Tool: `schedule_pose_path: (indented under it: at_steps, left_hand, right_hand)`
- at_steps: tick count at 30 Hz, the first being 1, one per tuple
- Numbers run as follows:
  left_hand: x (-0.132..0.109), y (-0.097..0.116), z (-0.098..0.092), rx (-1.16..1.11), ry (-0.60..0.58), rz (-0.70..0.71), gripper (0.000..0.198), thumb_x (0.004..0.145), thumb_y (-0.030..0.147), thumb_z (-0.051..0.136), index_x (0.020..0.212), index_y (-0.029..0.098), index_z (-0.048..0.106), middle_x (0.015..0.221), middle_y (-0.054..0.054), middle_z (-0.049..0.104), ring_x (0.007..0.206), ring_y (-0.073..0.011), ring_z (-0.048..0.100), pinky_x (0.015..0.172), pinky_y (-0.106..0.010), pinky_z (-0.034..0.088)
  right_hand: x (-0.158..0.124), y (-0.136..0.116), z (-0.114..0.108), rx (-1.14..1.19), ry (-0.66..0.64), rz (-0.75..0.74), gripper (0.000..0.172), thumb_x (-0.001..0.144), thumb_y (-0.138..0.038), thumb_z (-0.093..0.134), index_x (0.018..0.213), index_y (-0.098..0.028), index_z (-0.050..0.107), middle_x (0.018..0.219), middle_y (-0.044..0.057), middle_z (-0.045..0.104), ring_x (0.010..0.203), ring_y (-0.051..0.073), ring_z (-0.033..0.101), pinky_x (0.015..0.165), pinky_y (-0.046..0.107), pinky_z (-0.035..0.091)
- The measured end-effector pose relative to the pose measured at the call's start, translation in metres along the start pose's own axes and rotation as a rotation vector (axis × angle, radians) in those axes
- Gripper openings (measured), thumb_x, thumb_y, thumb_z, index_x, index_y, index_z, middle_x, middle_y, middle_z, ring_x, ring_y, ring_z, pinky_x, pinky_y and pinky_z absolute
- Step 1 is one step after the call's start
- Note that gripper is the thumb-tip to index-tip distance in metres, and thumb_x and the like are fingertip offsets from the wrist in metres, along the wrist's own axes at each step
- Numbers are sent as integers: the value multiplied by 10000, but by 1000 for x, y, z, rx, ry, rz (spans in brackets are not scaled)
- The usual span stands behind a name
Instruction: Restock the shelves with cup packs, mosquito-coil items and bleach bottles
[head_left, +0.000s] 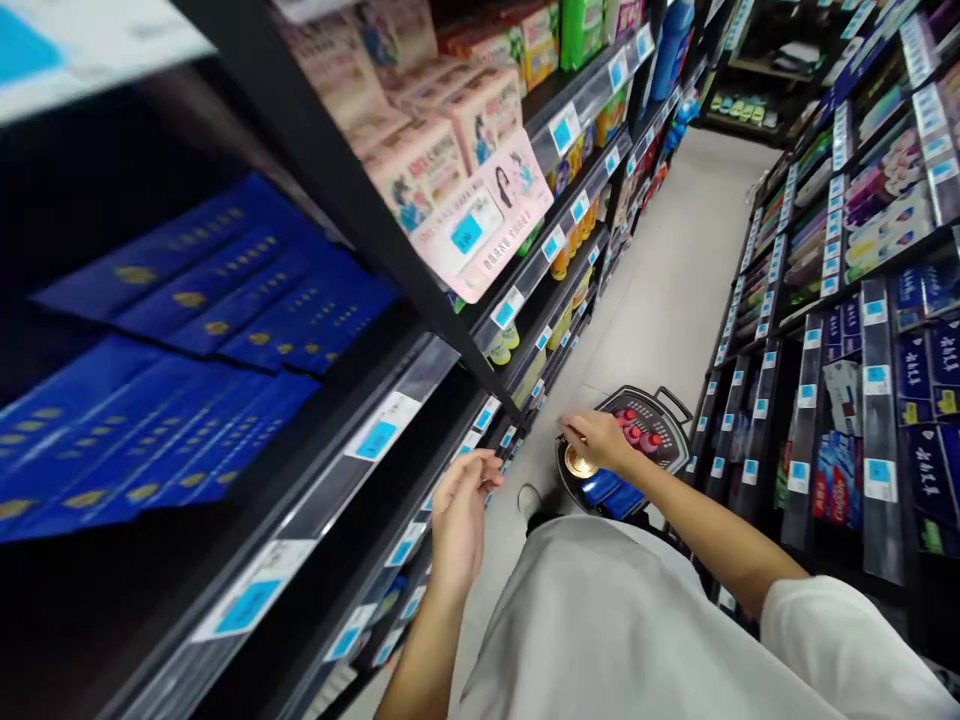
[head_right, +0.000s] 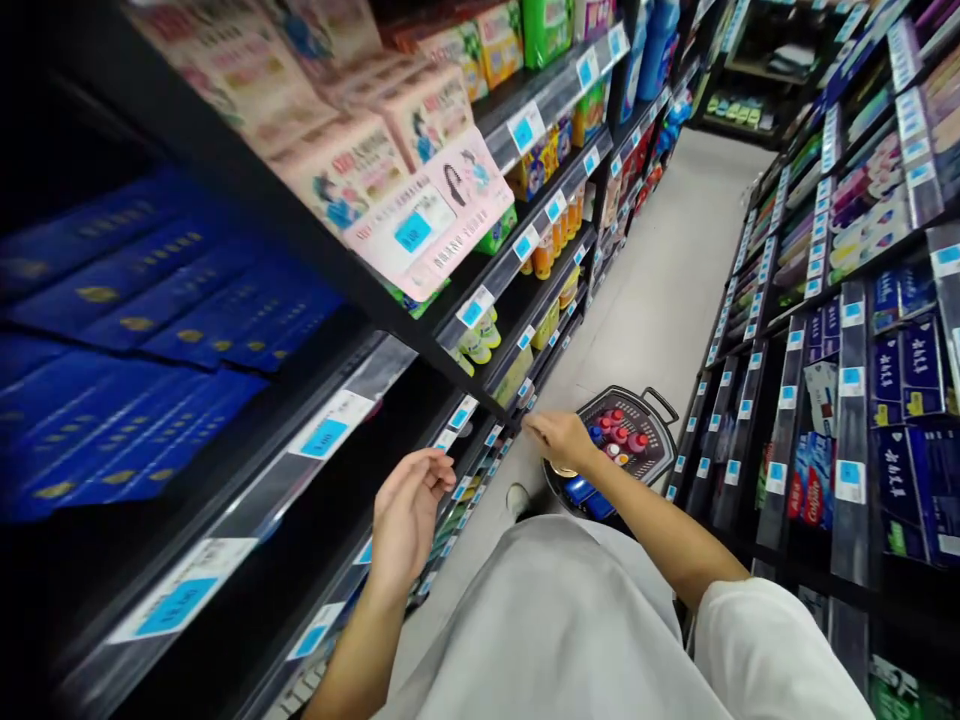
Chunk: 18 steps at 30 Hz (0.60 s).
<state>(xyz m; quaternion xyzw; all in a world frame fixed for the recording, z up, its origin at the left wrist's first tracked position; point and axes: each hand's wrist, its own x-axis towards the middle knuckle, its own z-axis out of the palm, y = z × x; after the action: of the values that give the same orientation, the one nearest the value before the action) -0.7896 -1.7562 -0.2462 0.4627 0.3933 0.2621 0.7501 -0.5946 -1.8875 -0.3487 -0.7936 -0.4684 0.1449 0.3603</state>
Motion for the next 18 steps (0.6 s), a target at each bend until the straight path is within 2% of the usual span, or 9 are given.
schedule_pose_path:
  at_steps: [3,6,8,11,14,18]
  left_hand:
    - [4,-43,20,32,95,-78,355,727,448,798,926,169,702,850,-18,682,702,-111,593,681,-231,452]
    - [5,-84,41,90,152,-210,421,668,473,810,923,164,681,824,-7,670,666,-101,581,648,-227,429]
    - [3,-110,53,135,163,-283,460,636,491,823,918,157,679,827,-9,670,652,-96,582,631,-222,421]
    - [-4,-146,62,200,173,-385,488,609,508,835,900,146,685,822,-24,678,636,-101,588,610,-222,423]
    - [-16,-181,56,264,193,-510,494,590,512,836,876,134,695,796,-46,688,607,-115,595,579,-229,426]
    - [-37,-220,24,324,252,-674,513,579,523,843,880,129,713,792,-54,696,610,-122,604,573,-230,444]
  right_hand:
    - [-56,73,-10,18,-39,265,231,1013,-291,491,1051,-197,698,993,79,734,917,186,664,837,289,478]
    - [-104,136,-8,43,-114,551,196,983,-267,529,1028,-186,701,891,53,731,810,187,671,731,272,480]
    - [-132,171,3,66,-189,714,145,956,-238,578,953,-167,704,814,34,712,753,179,665,697,271,486]
    - [-167,208,32,115,-296,886,143,954,-262,644,885,-143,680,798,6,684,739,152,654,730,295,529]
    - [-189,231,69,153,-364,999,207,969,-338,661,913,-139,665,859,4,680,779,145,658,774,327,557]
    - [-203,252,126,175,-397,1091,180,954,-322,668,979,-144,663,884,25,685,787,156,658,771,328,549]
